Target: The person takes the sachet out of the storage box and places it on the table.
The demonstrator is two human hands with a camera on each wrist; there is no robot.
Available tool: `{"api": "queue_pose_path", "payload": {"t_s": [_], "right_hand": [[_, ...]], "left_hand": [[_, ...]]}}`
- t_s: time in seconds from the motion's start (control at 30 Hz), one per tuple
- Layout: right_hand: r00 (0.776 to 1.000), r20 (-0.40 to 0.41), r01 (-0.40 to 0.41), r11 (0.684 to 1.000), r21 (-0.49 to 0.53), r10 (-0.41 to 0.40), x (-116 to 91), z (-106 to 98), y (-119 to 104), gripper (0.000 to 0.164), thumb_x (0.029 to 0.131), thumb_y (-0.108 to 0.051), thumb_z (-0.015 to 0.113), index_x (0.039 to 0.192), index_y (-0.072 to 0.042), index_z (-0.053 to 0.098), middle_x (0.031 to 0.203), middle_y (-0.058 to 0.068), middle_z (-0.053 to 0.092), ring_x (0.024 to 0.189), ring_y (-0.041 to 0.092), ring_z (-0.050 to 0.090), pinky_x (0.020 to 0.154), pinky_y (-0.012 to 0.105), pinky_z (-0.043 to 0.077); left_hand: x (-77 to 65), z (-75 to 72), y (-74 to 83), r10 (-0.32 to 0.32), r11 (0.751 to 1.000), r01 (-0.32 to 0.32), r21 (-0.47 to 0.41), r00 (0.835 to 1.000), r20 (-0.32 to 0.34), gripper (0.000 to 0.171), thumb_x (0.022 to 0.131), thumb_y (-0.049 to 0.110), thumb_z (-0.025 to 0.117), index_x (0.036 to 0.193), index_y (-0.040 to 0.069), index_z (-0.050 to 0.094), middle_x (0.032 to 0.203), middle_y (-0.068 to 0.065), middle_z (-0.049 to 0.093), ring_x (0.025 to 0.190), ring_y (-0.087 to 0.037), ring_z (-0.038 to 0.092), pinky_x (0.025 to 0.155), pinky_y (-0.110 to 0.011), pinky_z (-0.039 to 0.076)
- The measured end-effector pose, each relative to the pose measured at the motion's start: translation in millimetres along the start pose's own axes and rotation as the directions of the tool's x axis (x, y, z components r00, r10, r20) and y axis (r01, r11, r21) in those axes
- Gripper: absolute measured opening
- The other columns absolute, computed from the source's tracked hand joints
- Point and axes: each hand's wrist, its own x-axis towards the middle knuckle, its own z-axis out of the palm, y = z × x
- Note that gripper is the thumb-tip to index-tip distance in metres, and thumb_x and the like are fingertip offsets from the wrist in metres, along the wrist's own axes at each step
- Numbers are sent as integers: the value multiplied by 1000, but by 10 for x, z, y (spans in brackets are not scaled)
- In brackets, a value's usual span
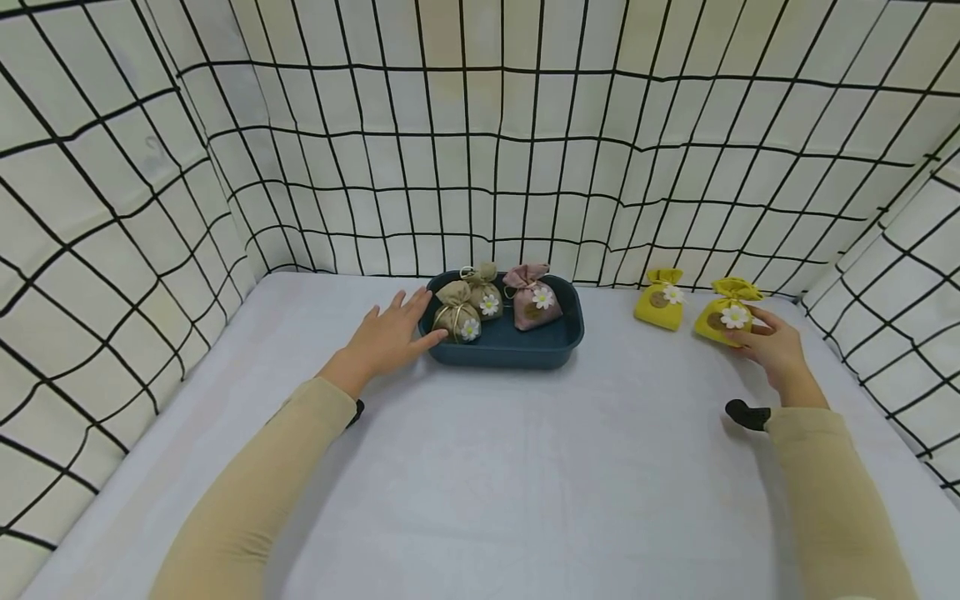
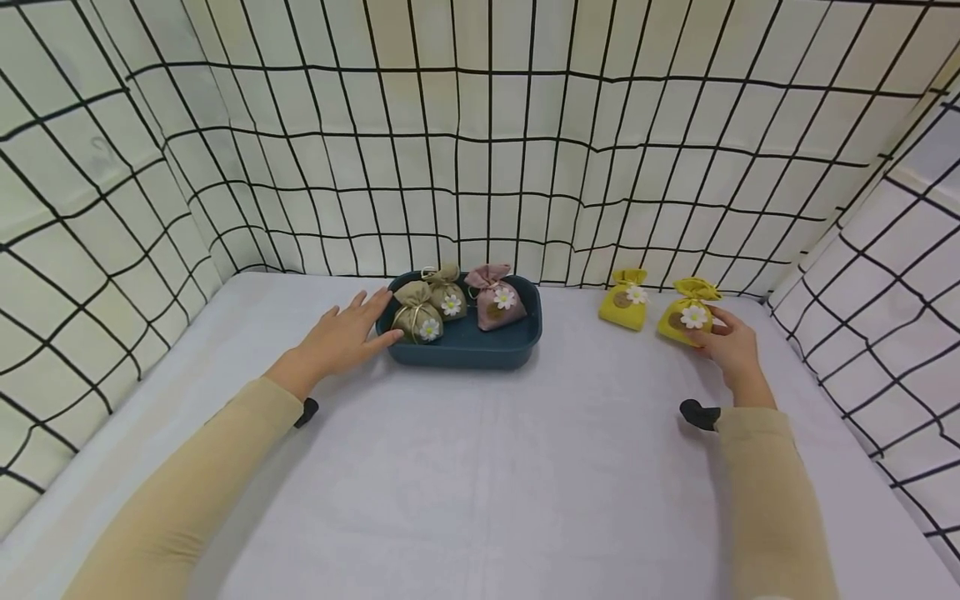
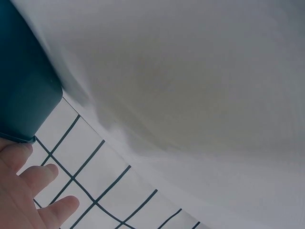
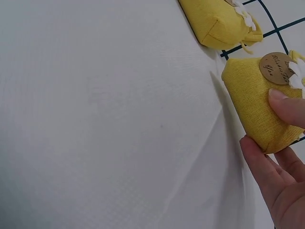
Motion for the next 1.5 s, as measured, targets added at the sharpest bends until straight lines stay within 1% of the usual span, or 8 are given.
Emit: {"api": "queue_pose_path", "payload": {"t_s": [0.17,0.37,0.47,0.67,0.9,1.03,1.27,1.5], "right_hand": [[1000,4,-27,999,18,27,-4,34,-18,86,99,-10,69,165,-8,14,127,4,43,88,-4,51,83,17,55],[997,32,-76,990,116,73,-13,39,-42,88,98,-6,69,166,-12,14,121,0,44,86,-3,54,82,17,56],[996,37,-84,989,120,81,0,36,-40,89,97,-7,70,166,-13,14,129,5,44,86,-3,54,81,17,55],[998,29,-63,998,30,63,44,37,-23,87,99,-13,69,166,-11,13,158,23,25,91,-3,49,82,15,54],[998,35,-60,998,-25,61,55,42,-37,87,101,-14,67,166,-12,9,166,26,10,109,9,49,88,17,53],[998,43,-41,996,-73,45,48,40,-53,85,102,-14,65,165,-11,9,166,28,13,119,16,48,89,17,53],[996,80,44,981,-187,-29,35,14,-78,79,102,-9,62,164,-3,13,158,35,27,90,-3,47,79,15,54],[996,80,68,967,-246,-50,14,-46,-66,76,103,-11,61,163,-2,16,157,36,30,90,-4,48,75,11,52]], "left_hand": [[-1,1,2,0,1000,0,-6,1000,2,87,105,63,41,166,8,13,171,-11,12,155,-41,11,117,-69,15],[3,-4,3,3,1000,-3,-4,1000,1,87,105,62,42,165,6,13,171,-12,11,155,-41,10,117,-70,15],[8,-1,-1,3,1000,-3,-1,1000,1,87,105,62,42,165,7,13,171,-12,11,155,-41,10,117,-70,15],[-8,-10,10,-2,1000,2,-4,1000,-2,86,105,62,41,166,7,13,171,-12,12,155,-41,11,117,-69,14],[-11,-6,9,-3,1000,3,-1,1000,-3,86,105,62,41,166,7,14,171,-12,12,155,-41,11,117,-69,14],[-6,3,7,-2,1000,2,-4,1000,-8,86,105,62,41,166,7,13,171,-12,12,155,-41,11,117,-69,14],[-4,12,0,-8,1000,8,-3,1000,0,87,105,63,41,166,7,13,171,-12,11,155,-41,10,117,-69,13],[3,0,3,-11,1000,11,3,1000,0,88,105,64,40,166,8,12,171,-12,11,155,-41,10,117,-69,13]]}}
